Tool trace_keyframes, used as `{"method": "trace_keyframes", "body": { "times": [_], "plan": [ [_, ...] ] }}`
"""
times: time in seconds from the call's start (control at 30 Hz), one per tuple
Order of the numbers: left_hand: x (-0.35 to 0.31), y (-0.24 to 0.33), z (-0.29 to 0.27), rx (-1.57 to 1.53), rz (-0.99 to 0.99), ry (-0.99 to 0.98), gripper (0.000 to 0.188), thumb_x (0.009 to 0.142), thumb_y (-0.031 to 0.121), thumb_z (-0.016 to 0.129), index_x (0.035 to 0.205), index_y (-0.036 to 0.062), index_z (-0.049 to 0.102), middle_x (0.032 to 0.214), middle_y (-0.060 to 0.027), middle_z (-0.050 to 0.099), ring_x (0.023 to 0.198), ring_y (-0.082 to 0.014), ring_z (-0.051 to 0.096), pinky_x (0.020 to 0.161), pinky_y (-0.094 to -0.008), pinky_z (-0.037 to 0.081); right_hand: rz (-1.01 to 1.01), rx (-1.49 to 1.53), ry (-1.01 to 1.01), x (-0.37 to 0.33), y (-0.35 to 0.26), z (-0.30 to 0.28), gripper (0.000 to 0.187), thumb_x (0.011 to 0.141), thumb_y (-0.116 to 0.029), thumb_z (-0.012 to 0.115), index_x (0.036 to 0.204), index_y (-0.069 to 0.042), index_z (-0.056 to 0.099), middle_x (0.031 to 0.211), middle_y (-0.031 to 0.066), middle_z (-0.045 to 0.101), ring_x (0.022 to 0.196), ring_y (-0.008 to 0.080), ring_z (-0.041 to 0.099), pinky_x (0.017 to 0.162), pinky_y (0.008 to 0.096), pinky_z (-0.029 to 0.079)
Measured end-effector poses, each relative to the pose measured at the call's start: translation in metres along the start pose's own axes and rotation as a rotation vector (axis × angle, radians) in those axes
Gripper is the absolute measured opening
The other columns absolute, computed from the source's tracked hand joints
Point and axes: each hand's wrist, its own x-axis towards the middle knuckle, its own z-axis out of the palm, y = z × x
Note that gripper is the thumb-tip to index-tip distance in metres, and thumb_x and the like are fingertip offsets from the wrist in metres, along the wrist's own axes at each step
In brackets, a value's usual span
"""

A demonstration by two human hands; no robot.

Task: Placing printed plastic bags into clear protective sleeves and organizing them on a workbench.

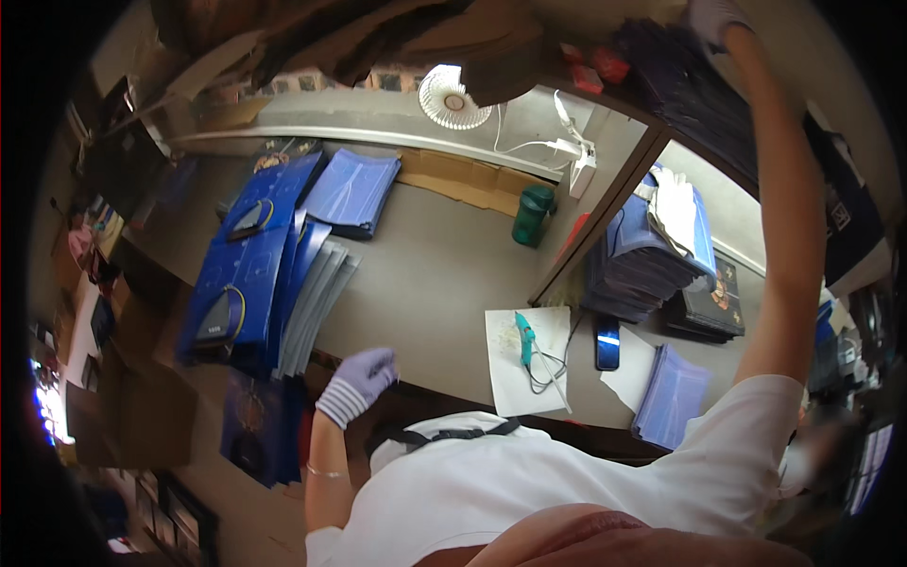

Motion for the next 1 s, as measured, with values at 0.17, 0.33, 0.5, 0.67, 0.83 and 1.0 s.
{"method": "trace_keyframes", "body": {
  "times": [0.17,0.33,0.5,0.67,0.83,1.0],
  "plan": [
    [0.030,0.066,-0.002,-0.563,0.383,0.047,0.050,0.088,0.031,0.051,0.124,-0.0031,0.041,0.105,-0.0131,0.058,0.099,-0.0213,0.056,0.086,-0.0320,0.044,-0.068,0.307,0.223,-0.116,-0.009,-0.079,0.026,0.085,-0.024,0.047,0.096,-0.005,0.060,0.095,0.0191,0.058,0.085,0.0356,0.056,0.073,0.0358,0.045],
    [0.057,0.120,0.031,-1.372,0.610,-0.252,0.058,0.087,0.030,0.051,0.130,-0.0021,0.028,0.118,-0.0156,0.050,0.111,-0.0246,0.048,0.089,-0.0364,0.043,-0.636,0.299,0.378,-0.298,-0.146,-0.136,0.032,0.075,-0.019,0.056,0.107,-0.012,0.058,0.085,0.0110,0.062,0.075,0.0288,0.061,0.068,0.0380,0.049],
    [0.059,0.095,0.061,-1.036,0.365,-0.049,0.050,0.085,0.020,0.054,0.126,-0.0013,0.036,0.114,-0.0116,0.052,0.104,-0.0179,0.050,0.087,-0.0304,0.043,-0.935,0.905,0.246,-0.380,-0.259,-0.096,0.017,0.067,-0.012,0.057,0.083,-0.009,0.058,0.062,0.0035,0.053,0.056,0.0158,0.052,0.052,0.0267,0.044],
    [0.053,-0.047,0.113,-1.053,0.095,0.340,0.050,0.076,0.012,0.063,0.119,-0.0031,0.044,0.097,-0.0044,0.058,0.084,-0.0109,0.054,0.077,-0.0230,0.045,-1.102,1.260,-0.032,-0.410,-0.385,-0.038,0.008,0.070,-0.013,0.054,0.077,-0.009,0.056,0.066,0.0064,0.058,0.062,0.0204,0.058,0.054,0.0318,0.047],
    [0.054,-0.209,0.149,-1.276,-0.370,0.595,0.041,0.076,-0.004,0.052,0.116,-0.0020,0.045,0.100,-0.0099,0.057,0.087,-0.0188,0.057,0.080,-0.0275,0.047,-1.162,1.251,-0.561,-0.442,-0.516,0.009,0.016,0.076,-0.017,0.051,0.088,-0.010,0.059,0.075,0.0141,0.061,0.070,0.0328,0.060,0.064,0.0411,0.048],
    [0.025,-0.309,0.151,-1.254,-0.531,0.758,0.040,0.074,-0.011,0.047,0.113,-0.0033,0.046,0.100,-0.0129,0.057,0.087,-0.0217,0.058,0.077,-0.0279,0.049,-1.024,1.518,-0.777,-0.494,-0.538,0.027,0.034,0.076,-0.018,0.059,0.109,-0.010,0.056,0.095,0.0167,0.060,0.087,0.0320,0.058,0.078,0.0392,0.045]
  ]
}}
